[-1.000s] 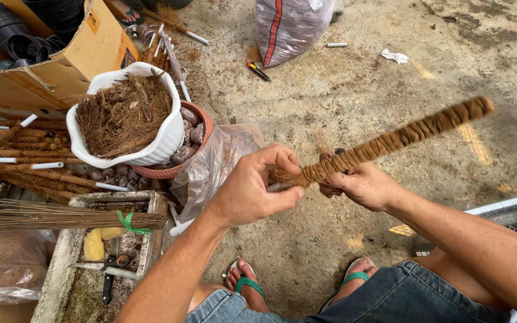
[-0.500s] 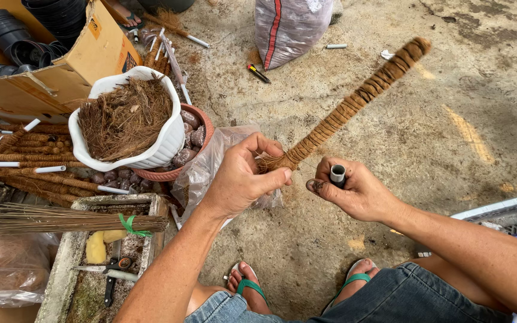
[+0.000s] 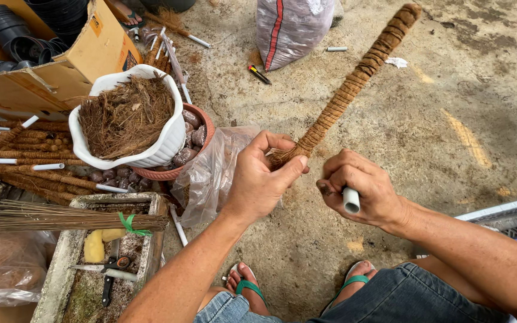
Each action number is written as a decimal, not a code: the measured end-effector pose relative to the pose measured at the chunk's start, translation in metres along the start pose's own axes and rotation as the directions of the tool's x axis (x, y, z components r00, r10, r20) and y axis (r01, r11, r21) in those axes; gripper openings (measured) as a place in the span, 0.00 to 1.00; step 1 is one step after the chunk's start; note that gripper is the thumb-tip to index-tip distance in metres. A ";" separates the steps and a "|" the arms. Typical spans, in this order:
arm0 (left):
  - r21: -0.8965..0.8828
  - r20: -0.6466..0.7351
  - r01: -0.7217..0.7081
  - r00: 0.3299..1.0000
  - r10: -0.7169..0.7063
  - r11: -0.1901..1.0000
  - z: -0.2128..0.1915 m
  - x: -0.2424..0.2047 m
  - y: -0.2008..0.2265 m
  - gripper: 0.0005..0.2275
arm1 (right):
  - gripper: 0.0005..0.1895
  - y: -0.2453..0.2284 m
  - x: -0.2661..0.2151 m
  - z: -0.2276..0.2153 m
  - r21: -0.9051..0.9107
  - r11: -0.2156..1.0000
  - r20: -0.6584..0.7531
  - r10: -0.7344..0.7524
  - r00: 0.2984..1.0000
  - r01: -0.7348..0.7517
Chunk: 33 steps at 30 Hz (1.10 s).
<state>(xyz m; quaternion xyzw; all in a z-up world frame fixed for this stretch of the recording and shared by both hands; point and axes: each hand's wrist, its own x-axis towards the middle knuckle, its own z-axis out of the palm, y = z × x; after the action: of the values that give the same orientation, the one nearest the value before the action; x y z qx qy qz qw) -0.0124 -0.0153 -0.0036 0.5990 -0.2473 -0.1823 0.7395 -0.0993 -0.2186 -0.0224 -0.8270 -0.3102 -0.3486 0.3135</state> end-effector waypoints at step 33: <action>0.238 0.123 -0.090 0.990 0.062 0.967 0.006 -0.006 -0.008 0.13 | 0.14 0.016 -0.003 -0.020 0.465 0.430 0.133 0.831 0.541 -0.774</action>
<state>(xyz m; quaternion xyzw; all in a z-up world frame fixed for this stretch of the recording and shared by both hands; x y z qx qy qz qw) -0.0203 -0.0186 -0.0114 0.6636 -0.3326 -0.1561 0.6517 -0.0971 -0.2434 -0.0182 -0.7487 0.0654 -0.1176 0.6491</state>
